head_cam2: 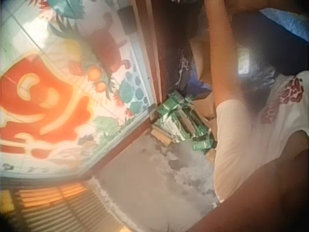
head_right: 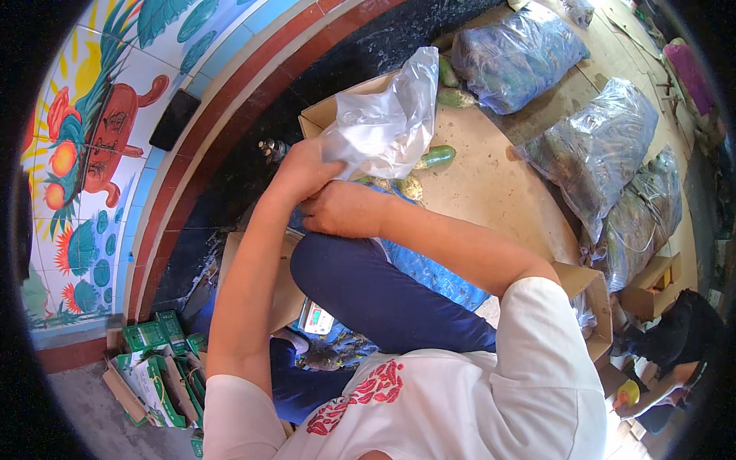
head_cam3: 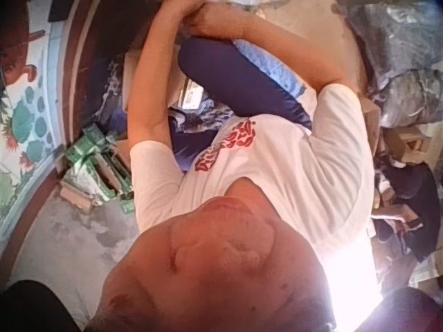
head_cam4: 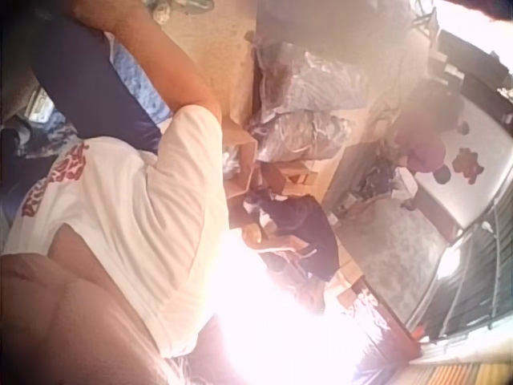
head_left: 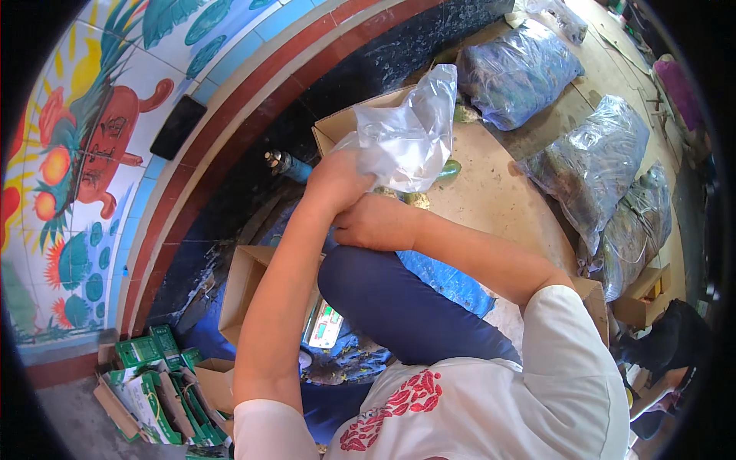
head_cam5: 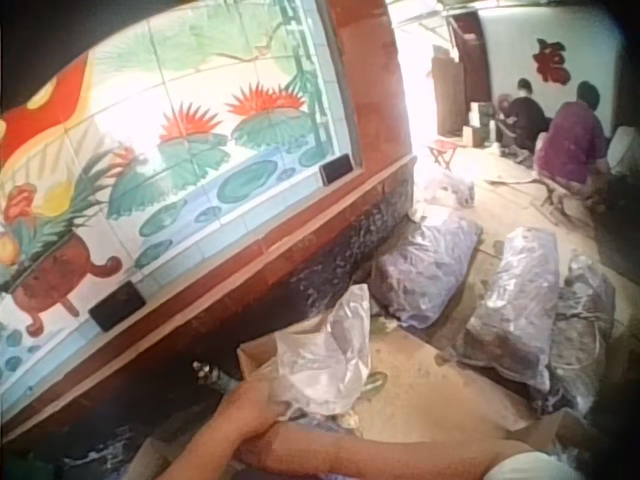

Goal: Sort root vegetables, weigh them on a scale, and place them into cardboard boxes.

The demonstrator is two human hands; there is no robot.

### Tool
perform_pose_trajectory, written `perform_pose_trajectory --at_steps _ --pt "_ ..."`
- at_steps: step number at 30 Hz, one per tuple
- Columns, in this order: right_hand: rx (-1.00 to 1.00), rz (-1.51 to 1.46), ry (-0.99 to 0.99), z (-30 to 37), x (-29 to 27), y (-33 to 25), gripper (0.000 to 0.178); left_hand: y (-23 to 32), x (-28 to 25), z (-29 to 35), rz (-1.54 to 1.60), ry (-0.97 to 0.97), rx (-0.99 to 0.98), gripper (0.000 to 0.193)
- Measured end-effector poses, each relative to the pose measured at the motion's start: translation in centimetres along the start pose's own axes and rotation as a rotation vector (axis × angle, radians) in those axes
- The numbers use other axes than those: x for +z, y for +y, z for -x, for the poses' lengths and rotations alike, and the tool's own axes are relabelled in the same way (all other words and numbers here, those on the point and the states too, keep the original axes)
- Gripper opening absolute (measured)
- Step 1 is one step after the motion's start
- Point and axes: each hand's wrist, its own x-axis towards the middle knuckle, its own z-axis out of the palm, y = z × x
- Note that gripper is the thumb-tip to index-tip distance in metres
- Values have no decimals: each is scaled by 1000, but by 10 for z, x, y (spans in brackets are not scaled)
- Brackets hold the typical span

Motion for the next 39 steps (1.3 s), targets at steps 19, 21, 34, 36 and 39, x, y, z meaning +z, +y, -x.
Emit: perform_pose_trajectory --at_steps 19,21,34,36,39 --pt "895 -33 156 -8 57 81 75 -99 -38 73 1876 464 -52 26" --pt "884 37 98 -7 60 87 60 -82 -49 84 1800 374 104 34" --pt "1039 272 85 33 52 113 36 -134 -98 170 1942 504 312 54" --pt "974 239 204 27 35 101 40 -141 -97 179 1966 578 282 55" --pt "865 89 420 9 17 77 47 -134 -86 185 1993 641 291 56"
